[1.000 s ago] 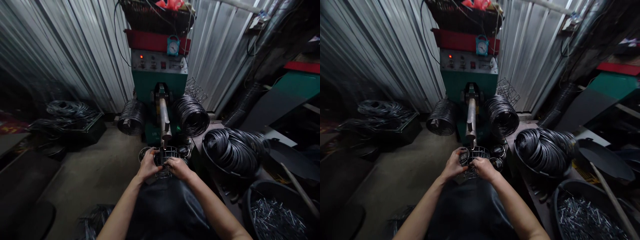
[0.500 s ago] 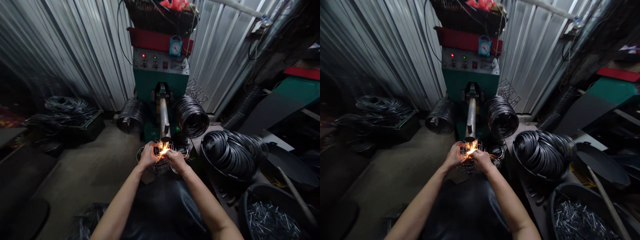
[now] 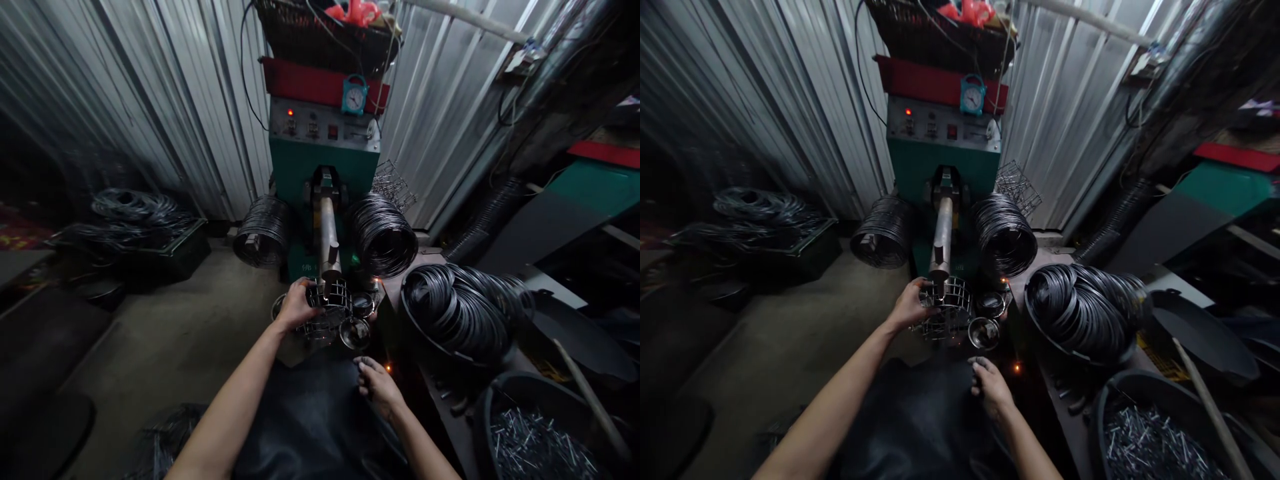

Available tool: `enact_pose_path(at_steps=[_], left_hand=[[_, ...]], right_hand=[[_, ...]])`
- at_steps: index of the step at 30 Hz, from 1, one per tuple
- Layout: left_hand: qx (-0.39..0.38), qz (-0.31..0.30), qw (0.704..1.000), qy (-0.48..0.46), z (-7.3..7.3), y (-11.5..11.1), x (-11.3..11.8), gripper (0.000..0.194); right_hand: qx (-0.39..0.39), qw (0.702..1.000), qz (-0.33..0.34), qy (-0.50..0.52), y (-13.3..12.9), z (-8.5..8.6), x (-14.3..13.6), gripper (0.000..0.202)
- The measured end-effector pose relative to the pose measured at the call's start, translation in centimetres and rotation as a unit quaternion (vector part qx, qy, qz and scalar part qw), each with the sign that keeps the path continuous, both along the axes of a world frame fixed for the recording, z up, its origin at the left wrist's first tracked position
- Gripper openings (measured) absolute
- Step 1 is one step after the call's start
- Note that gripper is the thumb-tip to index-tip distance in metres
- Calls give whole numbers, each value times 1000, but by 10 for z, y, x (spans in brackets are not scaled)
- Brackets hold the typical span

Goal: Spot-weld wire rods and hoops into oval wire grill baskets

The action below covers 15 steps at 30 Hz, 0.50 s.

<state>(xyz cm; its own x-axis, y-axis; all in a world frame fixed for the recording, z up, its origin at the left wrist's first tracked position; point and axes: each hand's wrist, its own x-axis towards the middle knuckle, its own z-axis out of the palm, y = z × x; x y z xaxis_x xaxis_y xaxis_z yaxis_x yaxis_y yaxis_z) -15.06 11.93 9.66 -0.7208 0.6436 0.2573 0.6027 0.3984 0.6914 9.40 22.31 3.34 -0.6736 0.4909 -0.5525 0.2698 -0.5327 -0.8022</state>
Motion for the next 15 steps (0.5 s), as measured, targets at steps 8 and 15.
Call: enact_pose_path(at_steps=[8, 15], left_hand=[[-33, 30, 999, -31, 9, 8, -7, 57], [9, -8, 999, -50, -1, 1, -16, 64]], right_hand=[[-133, 989, -49, 40, 12, -8, 13, 26], [-98, 992, -74, 39, 6, -8, 20, 25]])
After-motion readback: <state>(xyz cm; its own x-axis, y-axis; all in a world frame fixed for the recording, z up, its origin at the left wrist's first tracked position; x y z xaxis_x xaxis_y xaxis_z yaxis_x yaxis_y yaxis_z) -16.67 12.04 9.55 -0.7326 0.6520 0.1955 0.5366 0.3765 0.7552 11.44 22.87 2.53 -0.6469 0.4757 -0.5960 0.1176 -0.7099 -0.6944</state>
